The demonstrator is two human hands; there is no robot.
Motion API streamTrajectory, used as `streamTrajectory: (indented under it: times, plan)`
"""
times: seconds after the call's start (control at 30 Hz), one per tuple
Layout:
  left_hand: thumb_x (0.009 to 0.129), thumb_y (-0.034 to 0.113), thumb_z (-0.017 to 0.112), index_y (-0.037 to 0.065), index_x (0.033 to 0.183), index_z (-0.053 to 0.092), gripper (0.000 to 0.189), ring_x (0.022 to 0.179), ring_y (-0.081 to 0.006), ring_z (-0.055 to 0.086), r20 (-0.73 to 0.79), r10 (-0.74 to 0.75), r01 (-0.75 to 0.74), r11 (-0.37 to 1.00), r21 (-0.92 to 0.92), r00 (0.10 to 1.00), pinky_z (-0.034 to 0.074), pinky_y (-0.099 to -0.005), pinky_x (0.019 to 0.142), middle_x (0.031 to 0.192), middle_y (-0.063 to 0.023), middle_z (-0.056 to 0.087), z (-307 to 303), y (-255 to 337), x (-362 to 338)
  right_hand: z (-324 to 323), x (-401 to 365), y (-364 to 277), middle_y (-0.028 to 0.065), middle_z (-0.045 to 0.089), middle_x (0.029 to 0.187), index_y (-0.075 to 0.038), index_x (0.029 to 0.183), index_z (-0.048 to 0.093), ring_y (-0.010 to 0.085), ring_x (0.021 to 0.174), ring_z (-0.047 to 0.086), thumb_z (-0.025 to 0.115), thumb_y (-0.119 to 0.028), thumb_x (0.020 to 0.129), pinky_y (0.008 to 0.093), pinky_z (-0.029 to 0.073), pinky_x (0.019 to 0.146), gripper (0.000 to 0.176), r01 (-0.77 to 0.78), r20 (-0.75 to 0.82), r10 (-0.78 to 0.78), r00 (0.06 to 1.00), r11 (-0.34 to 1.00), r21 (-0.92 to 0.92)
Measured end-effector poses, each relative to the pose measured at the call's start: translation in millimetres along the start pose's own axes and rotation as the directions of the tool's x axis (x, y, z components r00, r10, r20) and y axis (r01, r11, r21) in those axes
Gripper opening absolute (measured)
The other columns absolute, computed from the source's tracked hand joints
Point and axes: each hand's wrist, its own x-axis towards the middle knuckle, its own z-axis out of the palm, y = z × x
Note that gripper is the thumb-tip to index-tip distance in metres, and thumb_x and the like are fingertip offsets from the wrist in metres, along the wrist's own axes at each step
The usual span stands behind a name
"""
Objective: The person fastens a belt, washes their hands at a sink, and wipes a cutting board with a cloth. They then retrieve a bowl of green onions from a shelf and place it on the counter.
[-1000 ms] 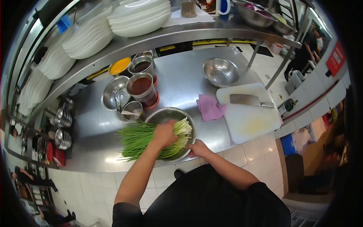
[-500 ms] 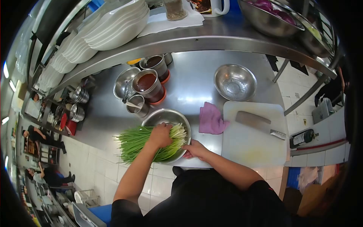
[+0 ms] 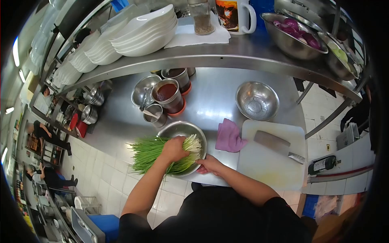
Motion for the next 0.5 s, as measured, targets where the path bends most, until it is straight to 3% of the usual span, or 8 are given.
streamTrajectory:
  times: [0.2, 0.3, 0.33, 0.4, 0.5]
  plan:
    - [0.059, 0.026, 0.07, 0.003, 0.1, 0.058, 0.048, 0.087, -0.0366, 0.059, 0.042, 0.04, -0.036, 0.996, -0.088, 0.998, 0.047, -0.0429, 0.078, 0.092, -0.0206, 0.062, -20.7, -9.4, 0.5, -15.3, -17.2, -11.2, 0.0092, 0.061, 0.088, -0.005, 0.114, 0.044, 0.0158, 0.074, 0.06, 0.065, -0.034, 0.08, 0.0289, 0.051, 0.062, 0.049, 0.015, -0.033, -0.02, 0.999, 0.99, -0.143]
    - [0.059, 0.026, 0.069, 0.003, 0.1, 0.057, 0.049, 0.088, -0.037, 0.059, 0.004, 0.061, -0.06, 0.99, -0.126, 0.998, 0.047, -0.0431, 0.078, 0.091, -0.0207, 0.062, -27.6, -12.6, -5.7, -29.4, -26.6, -16.0, 0.0079, 0.061, 0.092, -0.003, 0.114, 0.048, 0.0139, 0.077, 0.059, 0.064, -0.028, 0.081, 0.0274, 0.05, 0.063, 0.045, 0.129, -0.248, -0.184, 0.951, 0.966, -0.222]
    - [0.059, 0.026, 0.069, 0.002, 0.099, 0.057, 0.049, 0.087, -0.0373, 0.059, -0.024, 0.062, -0.065, 0.985, -0.157, 0.998, 0.047, -0.0431, 0.078, 0.09, -0.021, 0.062, -32.3, -11.6, -7.9, -31.7, -26.4, -17.8, 0.0079, 0.061, 0.092, -0.003, 0.114, 0.048, 0.0139, 0.077, 0.059, 0.064, -0.028, 0.081, 0.0274, 0.05, 0.063, 0.045, 0.134, -0.256, -0.19, 0.948, 0.967, -0.219]
    - [0.058, 0.025, 0.069, 0.002, 0.098, 0.057, 0.047, 0.087, -0.0373, 0.059, -0.024, 0.057, -0.06, 0.981, -0.186, 0.998, 0.047, -0.0428, 0.077, 0.089, -0.0208, 0.062, -40.9, -10.2, -11.8, -27.4, -36.1, -33.7, 0.0081, 0.061, 0.097, -0.003, 0.119, 0.047, 0.0136, 0.081, 0.059, 0.059, -0.024, 0.084, 0.0265, 0.049, 0.069, 0.042, 0.361, -0.362, -0.385, 0.849, 0.923, -0.133]
    - [0.058, 0.022, 0.07, 0.002, 0.095, 0.056, 0.044, 0.086, -0.0371, 0.059, 0.0, 0.044, -0.043, 0.968, -0.247, 0.999, 0.047, -0.0423, 0.076, 0.088, -0.0205, 0.062, -53.3, -8.2, -16.5, -7.2, -34.3, -54.6, 0.0094, 0.059, 0.103, -0.001, 0.124, 0.044, 0.0159, 0.091, 0.058, 0.054, -0.019, 0.088, 0.0272, 0.048, 0.077, 0.041, 0.464, -0.278, -0.47, 0.838, 0.881, -0.092]
